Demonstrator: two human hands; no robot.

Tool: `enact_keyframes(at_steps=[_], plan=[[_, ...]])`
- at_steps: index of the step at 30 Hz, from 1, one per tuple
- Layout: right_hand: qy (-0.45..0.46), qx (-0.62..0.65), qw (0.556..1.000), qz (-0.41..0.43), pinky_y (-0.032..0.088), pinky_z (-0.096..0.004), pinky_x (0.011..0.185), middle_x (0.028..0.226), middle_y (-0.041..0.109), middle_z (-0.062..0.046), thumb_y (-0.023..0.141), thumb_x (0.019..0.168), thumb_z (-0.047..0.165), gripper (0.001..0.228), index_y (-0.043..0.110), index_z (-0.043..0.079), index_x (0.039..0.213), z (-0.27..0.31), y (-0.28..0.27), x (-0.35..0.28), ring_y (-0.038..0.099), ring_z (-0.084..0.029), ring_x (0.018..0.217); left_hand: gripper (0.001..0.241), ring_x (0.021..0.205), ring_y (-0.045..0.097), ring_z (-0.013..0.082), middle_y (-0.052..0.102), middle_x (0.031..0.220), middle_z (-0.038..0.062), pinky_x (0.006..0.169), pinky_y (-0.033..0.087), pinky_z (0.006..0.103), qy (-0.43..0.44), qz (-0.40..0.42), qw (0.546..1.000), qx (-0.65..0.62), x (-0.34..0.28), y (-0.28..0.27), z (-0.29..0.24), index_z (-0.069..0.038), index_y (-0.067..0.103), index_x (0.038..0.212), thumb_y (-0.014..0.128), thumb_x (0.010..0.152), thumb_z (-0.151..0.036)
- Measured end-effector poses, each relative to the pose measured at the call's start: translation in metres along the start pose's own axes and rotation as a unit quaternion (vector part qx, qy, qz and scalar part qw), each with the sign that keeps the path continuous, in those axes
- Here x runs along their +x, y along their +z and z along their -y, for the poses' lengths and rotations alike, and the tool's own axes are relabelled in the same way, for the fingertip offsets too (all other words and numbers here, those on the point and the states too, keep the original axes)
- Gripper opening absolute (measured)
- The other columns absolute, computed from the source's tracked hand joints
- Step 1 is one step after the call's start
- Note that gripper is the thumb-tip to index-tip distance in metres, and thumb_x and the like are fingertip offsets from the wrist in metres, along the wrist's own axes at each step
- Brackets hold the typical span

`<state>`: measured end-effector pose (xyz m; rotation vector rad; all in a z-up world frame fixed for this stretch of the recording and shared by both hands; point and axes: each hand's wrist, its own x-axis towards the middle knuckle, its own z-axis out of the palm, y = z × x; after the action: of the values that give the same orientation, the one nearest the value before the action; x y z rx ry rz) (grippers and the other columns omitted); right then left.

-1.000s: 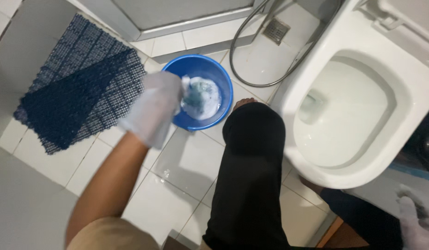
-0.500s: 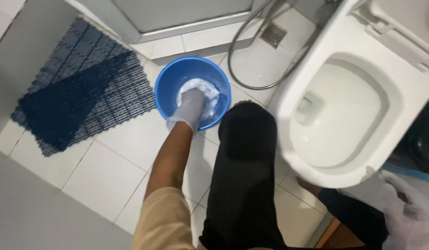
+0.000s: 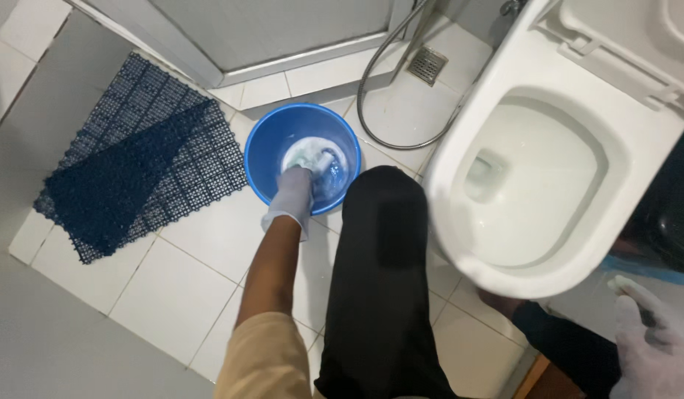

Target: The person scrubs the inside of a white toilet bowl using a blue and white brush while wearing white gloves. They repeatedly dip the brush into a blue bucket filled with water and cleaning solution to rinse it before continuing to scrub the bowl's interior surfaces.

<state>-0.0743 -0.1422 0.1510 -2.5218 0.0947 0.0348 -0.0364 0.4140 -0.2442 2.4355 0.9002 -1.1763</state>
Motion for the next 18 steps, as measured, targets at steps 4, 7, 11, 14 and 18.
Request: enact_keyframes(at_steps=[4,7,11,14,18], plan=[[-0.026,0.08,0.996,-0.018,0.05,-0.037,0.118,0.141,0.071,-0.024,0.061,0.127,0.005,0.029,0.07,-0.01,0.15,-0.049,0.002,0.014,0.065,-0.029,0.133,0.05,0.14,0.066,0.0324,0.069,0.151,0.005,0.112,0.054,0.054,-0.007,0.078,0.993,0.088,0.011,0.012,0.004,-0.022,0.075,0.141,0.082,0.092,-0.029],[-0.05,0.081,0.995,0.042,0.045,-0.043,0.127,0.15,0.067,-0.022,0.057,0.101,0.004,0.051,0.065,-0.005,0.15,-0.097,-0.019,0.042,0.06,-0.031,0.144,0.046,0.134,0.071,0.0299,0.075,0.142,0.006,0.105,0.057,0.0503,-0.015,0.052,0.988,0.144,-0.027,-0.036,0.017,-0.02,0.078,0.137,0.082,0.092,-0.026],[-0.284,0.039,0.957,0.043,0.054,-0.049,0.119,0.149,0.069,-0.027,0.065,0.107,0.007,0.044,0.065,-0.008,0.148,-0.186,-0.027,0.087,0.067,-0.039,0.137,0.023,0.101,0.07,0.0343,0.074,0.098,0.012,0.086,0.052,0.0454,0.185,-0.207,0.96,-0.02,-0.178,-0.106,0.065,-0.019,0.076,0.098,0.058,0.088,-0.029],[-0.212,0.089,0.973,-0.015,0.057,-0.041,0.111,0.135,0.076,-0.024,0.066,0.116,0.007,0.027,0.074,-0.009,0.137,-0.08,-0.029,0.095,0.072,-0.031,0.123,0.059,0.141,0.066,0.0317,0.068,0.155,0.005,0.118,0.05,0.042,-0.001,-0.06,0.997,0.057,-0.21,-0.194,0.024,-0.049,0.067,0.149,0.053,0.096,-0.026],[-0.108,0.086,0.99,0.003,0.054,-0.039,0.105,0.134,0.077,-0.016,0.065,0.111,0.014,0.031,0.077,0.0,0.137,-0.071,-0.024,0.118,0.071,-0.027,0.122,0.047,0.124,0.07,0.0494,0.075,0.135,0.024,0.106,0.052,0.0564,0.06,-0.23,0.971,0.024,-0.289,-0.227,-0.021,-0.041,0.066,0.152,0.045,0.112,-0.052]])
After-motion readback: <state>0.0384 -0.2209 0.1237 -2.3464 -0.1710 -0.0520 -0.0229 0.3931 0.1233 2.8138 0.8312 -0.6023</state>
